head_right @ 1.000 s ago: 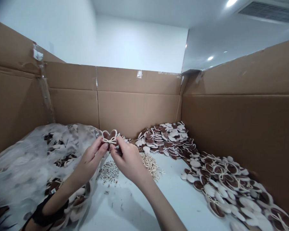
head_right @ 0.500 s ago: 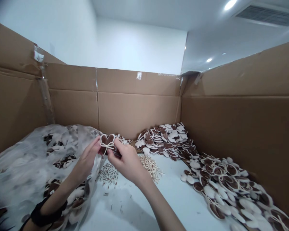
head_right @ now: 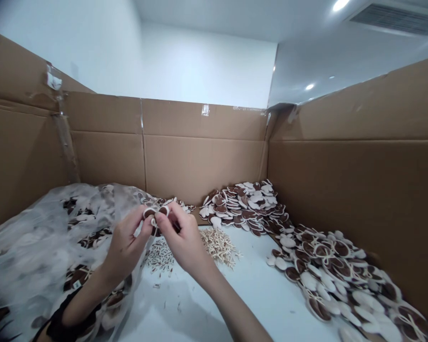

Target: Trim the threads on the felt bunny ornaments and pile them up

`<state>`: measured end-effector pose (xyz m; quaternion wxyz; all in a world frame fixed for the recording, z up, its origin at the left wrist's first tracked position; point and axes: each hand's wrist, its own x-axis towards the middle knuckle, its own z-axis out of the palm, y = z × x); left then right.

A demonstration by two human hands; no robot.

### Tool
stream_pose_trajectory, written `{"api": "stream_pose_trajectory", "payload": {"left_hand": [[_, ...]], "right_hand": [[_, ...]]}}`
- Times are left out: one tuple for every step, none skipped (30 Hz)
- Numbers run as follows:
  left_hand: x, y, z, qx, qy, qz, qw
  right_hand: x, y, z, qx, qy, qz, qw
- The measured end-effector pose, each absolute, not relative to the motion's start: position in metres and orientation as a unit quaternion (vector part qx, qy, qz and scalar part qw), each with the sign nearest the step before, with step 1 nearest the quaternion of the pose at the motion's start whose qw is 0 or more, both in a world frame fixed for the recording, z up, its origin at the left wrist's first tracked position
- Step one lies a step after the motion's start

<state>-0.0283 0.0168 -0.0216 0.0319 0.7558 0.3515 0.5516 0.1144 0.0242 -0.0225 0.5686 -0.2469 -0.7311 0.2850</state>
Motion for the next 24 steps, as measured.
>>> {"api": "stream_pose_trajectory", "payload": {"left_hand": [[-0.027, 0.016, -0.022, 0.754, 0.345, 0.557, 0.040], [-0.026, 0.014, -0.022, 0.749, 0.337, 0.566, 0.065], [-0.024, 0.013, -0.023, 0.741, 0.329, 0.576, 0.103], [-0.022, 0.011, -0.025, 0.726, 0.323, 0.588, 0.149], [-0.020, 0.010, -0.026, 0.705, 0.318, 0.602, 0.196], [-0.018, 0.009, -0.029, 0.676, 0.317, 0.620, 0.239], [-0.016, 0.008, -0.031, 0.643, 0.321, 0.639, 0.275], [-0.013, 0.006, -0.034, 0.607, 0.327, 0.658, 0.303], [-0.011, 0.005, -0.037, 0.570, 0.335, 0.674, 0.330], [-0.008, 0.004, -0.039, 0.536, 0.340, 0.684, 0.359], [-0.005, 0.002, -0.040, 0.505, 0.342, 0.690, 0.390], [-0.003, 0.000, -0.041, 0.475, 0.342, 0.692, 0.422], [0.000, -0.001, -0.041, 0.446, 0.341, 0.694, 0.452], [0.002, -0.003, -0.039, 0.421, 0.339, 0.694, 0.477], [0.003, -0.004, -0.038, 0.402, 0.337, 0.692, 0.495], [0.003, -0.004, -0.036, 0.395, 0.336, 0.688, 0.508], [0.002, -0.004, -0.034, 0.401, 0.337, 0.680, 0.512], [0.000, -0.002, -0.033, 0.421, 0.342, 0.669, 0.507], [-0.002, -0.001, -0.032, 0.453, 0.350, 0.657, 0.491], [-0.006, 0.001, -0.031, 0.491, 0.358, 0.643, 0.466], [-0.009, 0.003, -0.030, 0.533, 0.365, 0.627, 0.436], [-0.012, 0.005, -0.030, 0.573, 0.369, 0.611, 0.403], [-0.015, 0.005, -0.030, 0.606, 0.371, 0.599, 0.370], [-0.017, 0.006, -0.029, 0.625, 0.377, 0.592, 0.341]], "right_hand": [[0.112, 0.023, -0.023, -0.250, -0.733, 0.284, 0.565], [0.110, 0.021, -0.024, -0.247, -0.733, 0.287, 0.566], [0.108, 0.020, -0.025, -0.237, -0.729, 0.293, 0.572], [0.106, 0.018, -0.026, -0.224, -0.722, 0.300, 0.583], [0.104, 0.016, -0.027, -0.210, -0.711, 0.307, 0.597], [0.102, 0.014, -0.028, -0.195, -0.700, 0.313, 0.611], [0.100, 0.012, -0.030, -0.181, -0.690, 0.318, 0.624], [0.098, 0.011, -0.031, -0.169, -0.682, 0.322, 0.635], [0.096, 0.009, -0.033, -0.160, -0.677, 0.325, 0.641], [0.095, 0.007, -0.034, -0.153, -0.674, 0.326, 0.645], [0.093, 0.006, -0.036, -0.148, -0.674, 0.322, 0.648], [0.093, 0.005, -0.037, -0.145, -0.675, 0.313, 0.653], [0.092, 0.005, -0.038, -0.143, -0.676, 0.299, 0.658], [0.092, 0.005, -0.038, -0.141, -0.677, 0.285, 0.663], [0.093, 0.006, -0.038, -0.138, -0.678, 0.274, 0.668], [0.094, 0.007, -0.037, -0.138, -0.680, 0.267, 0.669], [0.095, 0.008, -0.036, -0.142, -0.682, 0.268, 0.666], [0.096, 0.009, -0.034, -0.150, -0.683, 0.273, 0.660], [0.098, 0.009, -0.033, -0.162, -0.685, 0.281, 0.653], [0.100, 0.010, -0.031, -0.175, -0.686, 0.287, 0.646], [0.102, 0.010, -0.030, -0.190, -0.687, 0.290, 0.638], [0.103, 0.011, -0.029, -0.205, -0.691, 0.287, 0.631], [0.105, 0.010, -0.028, -0.218, -0.696, 0.280, 0.625], [0.105, 0.010, -0.027, -0.228, -0.701, 0.272, 0.618]]}}
